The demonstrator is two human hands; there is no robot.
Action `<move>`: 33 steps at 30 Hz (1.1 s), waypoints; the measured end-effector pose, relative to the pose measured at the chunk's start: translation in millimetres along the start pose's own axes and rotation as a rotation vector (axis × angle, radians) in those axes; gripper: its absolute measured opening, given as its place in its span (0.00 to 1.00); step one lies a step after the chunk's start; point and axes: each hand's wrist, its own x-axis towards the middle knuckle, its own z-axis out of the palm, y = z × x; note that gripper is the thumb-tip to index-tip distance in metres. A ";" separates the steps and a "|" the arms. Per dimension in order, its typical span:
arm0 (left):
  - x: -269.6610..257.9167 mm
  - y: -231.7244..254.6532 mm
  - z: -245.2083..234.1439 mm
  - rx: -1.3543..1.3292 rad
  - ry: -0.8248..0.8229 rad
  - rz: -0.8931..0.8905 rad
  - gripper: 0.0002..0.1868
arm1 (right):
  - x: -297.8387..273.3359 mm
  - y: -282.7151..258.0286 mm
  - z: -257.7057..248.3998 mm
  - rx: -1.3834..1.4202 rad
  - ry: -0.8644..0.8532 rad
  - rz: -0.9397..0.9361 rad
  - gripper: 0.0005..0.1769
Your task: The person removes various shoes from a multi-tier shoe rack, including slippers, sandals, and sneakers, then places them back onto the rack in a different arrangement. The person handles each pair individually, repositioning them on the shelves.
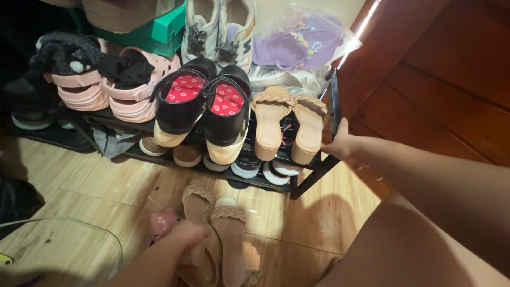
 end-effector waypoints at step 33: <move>-277.4 132.0 -224.4 -0.957 0.769 0.850 0.18 | -71.2 48.8 185.6 -0.368 -0.776 -0.311 0.26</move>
